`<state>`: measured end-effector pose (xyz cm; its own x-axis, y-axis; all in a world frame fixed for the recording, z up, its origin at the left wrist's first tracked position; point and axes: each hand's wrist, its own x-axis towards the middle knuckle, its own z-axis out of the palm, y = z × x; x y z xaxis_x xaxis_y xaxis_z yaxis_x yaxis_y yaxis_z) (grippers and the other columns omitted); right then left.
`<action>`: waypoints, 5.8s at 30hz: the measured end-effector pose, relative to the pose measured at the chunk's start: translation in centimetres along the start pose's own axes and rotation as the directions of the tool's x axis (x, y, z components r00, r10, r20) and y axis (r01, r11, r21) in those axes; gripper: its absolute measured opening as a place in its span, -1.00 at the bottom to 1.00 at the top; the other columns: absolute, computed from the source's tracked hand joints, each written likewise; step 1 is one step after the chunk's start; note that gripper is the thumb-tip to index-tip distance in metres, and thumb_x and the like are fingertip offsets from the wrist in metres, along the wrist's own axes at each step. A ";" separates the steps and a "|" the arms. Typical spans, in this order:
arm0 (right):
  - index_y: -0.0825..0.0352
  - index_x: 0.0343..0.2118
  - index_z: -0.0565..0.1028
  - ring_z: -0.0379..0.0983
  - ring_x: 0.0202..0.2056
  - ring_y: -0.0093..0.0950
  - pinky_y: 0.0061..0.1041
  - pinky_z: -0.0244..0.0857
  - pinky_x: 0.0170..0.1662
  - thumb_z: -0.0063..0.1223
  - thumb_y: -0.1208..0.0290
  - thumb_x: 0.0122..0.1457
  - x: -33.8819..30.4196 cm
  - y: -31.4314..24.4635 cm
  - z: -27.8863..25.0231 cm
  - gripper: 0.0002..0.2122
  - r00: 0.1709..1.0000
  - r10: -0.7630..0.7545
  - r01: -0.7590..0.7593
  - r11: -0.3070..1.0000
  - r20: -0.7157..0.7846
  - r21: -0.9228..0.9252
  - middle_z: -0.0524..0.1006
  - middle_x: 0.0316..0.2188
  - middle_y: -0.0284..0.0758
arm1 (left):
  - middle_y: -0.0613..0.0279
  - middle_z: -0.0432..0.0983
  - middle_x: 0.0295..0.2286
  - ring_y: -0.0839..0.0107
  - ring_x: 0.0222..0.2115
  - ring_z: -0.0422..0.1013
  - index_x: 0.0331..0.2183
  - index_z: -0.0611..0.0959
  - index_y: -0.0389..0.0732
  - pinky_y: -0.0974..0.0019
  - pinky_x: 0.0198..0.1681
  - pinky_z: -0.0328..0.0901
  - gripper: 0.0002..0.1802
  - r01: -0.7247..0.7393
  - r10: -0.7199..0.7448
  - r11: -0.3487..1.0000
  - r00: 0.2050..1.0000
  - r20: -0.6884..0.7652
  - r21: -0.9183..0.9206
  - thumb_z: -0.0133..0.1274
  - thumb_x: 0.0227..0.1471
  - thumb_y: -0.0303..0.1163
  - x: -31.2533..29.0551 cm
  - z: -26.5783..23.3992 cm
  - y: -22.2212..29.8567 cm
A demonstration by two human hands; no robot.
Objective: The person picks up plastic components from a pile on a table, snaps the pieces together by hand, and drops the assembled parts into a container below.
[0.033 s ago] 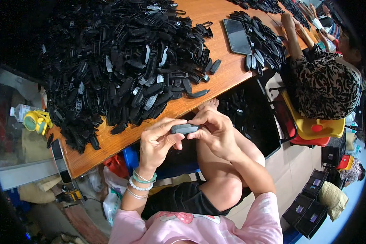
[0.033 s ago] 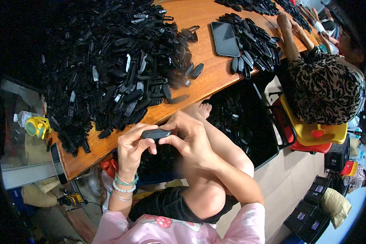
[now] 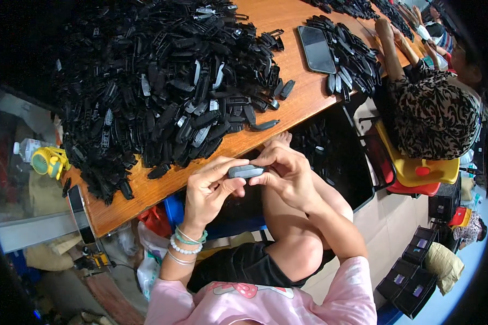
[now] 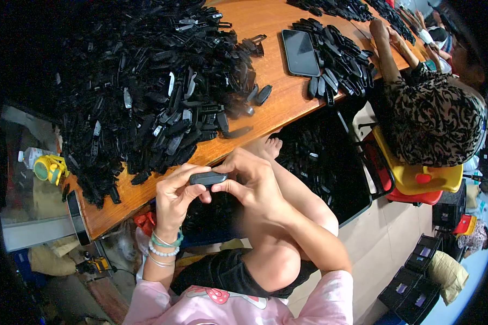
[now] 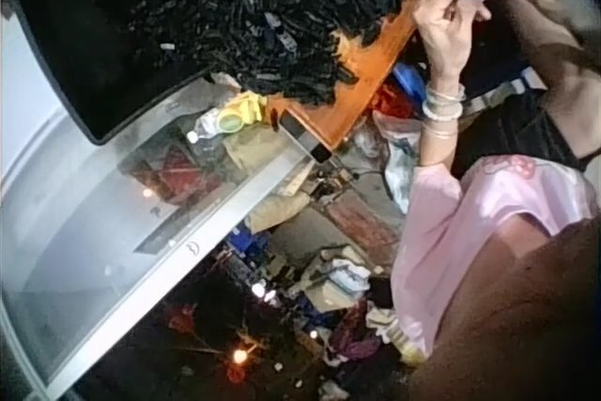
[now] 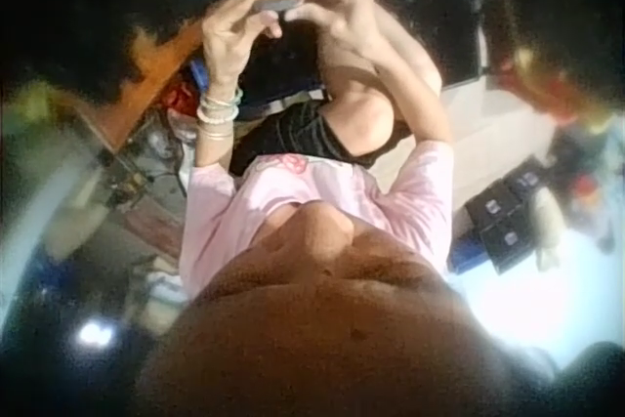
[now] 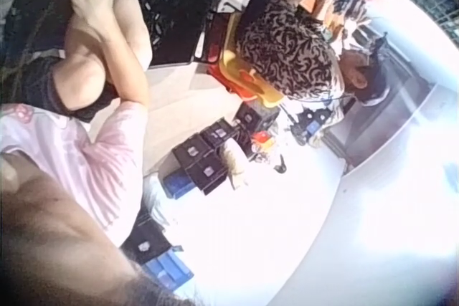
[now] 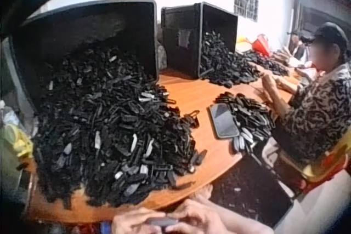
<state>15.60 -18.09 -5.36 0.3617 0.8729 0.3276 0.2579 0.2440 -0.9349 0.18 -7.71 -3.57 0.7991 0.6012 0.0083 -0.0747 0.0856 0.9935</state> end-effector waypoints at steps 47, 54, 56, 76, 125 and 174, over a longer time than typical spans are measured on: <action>0.43 0.08 0.31 0.41 -0.38 -0.47 -0.54 0.30 -0.21 -0.10 0.48 0.20 0.2 -2.2 0.1 -0.63 0.992 0.074 -0.077 0.997 0.103 0.018 0.49 -0.26 -0.22 | 0.02 0.52 -0.46 0.31 -0.51 0.45 -0.25 0.56 -0.46 0.37 -0.40 0.31 -0.70 -0.168 0.228 0.868 0.971 -0.075 0.468 0.17 -0.08 -0.52 -1.4 -0.5 -1.0; 0.43 -0.03 0.34 0.36 -0.34 -0.15 -0.30 0.29 -0.31 0.05 0.64 0.01 -0.8 -0.2 1.6 -0.60 0.978 -0.146 0.188 0.927 0.150 -0.325 0.39 -0.38 -0.14 | -0.02 0.49 -0.51 0.18 -0.55 0.45 -0.29 0.56 -0.46 0.31 -0.47 0.32 -0.73 -0.287 0.362 0.762 0.932 -0.015 0.581 0.17 -0.08 -0.51 -0.8 -0.9 0.3; 0.44 -0.02 0.33 0.36 -0.34 -0.15 -0.31 0.29 -0.32 0.05 0.63 0.01 -0.9 -0.5 1.5 -0.59 0.976 -0.133 0.189 0.911 0.171 -0.368 0.39 -0.38 -0.14 | -0.04 0.49 -0.51 0.15 -0.56 0.46 -0.30 0.56 -0.47 0.30 -0.48 0.31 -0.74 -0.287 0.352 0.756 0.936 0.004 0.589 0.16 -0.08 -0.51 -0.9 -0.9 0.3; 0.41 -0.35 0.48 0.39 -0.43 -0.56 -0.59 0.24 -0.37 0.20 0.48 0.00 0.9 -1.2 -0.4 -0.82 0.895 0.322 -0.289 0.946 0.308 -0.150 0.45 -0.46 -0.33 | 0.13 0.51 -0.33 0.42 -0.34 0.41 -0.23 0.61 -0.40 0.40 -0.32 0.33 -0.64 -0.153 0.165 0.915 0.986 -0.001 0.374 0.21 -0.08 -0.38 -0.6 -1.6 -1.2; 0.46 -0.06 0.39 0.39 -0.39 -0.50 -0.53 0.33 -0.32 -0.03 0.64 0.11 -1.9 -1.6 1.4 -0.71 0.995 0.094 -0.095 0.993 0.017 0.067 0.44 -0.39 -0.25 | 0.21 0.47 -0.48 0.60 -0.64 0.30 -0.27 0.57 -0.44 0.55 -0.61 0.18 -0.72 -0.082 0.126 0.964 0.978 -0.163 0.253 0.18 -0.06 -0.49 -2.2 0.1 -1.1; 0.30 -0.36 0.51 0.24 0.04 -0.16 -0.23 0.12 0.04 0.04 0.63 -0.07 9.1 4.7 -7.5 -0.82 0.951 -0.256 0.252 0.316 0.173 -0.915 0.35 -0.01 -0.20 | 0.10 0.31 -0.44 0.27 -0.41 0.40 -0.46 0.45 -0.33 0.33 -0.49 0.35 -0.91 -0.311 0.292 -0.051 0.904 0.312 0.949 -0.04 -0.13 -0.53 6.9 0.0 -1.1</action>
<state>26.86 -12.15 -5.73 0.1226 0.8409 0.5272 0.9921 -0.0895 -0.0881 5.76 -3.63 -4.63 0.8869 0.3207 0.3325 0.3216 -0.9453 0.0540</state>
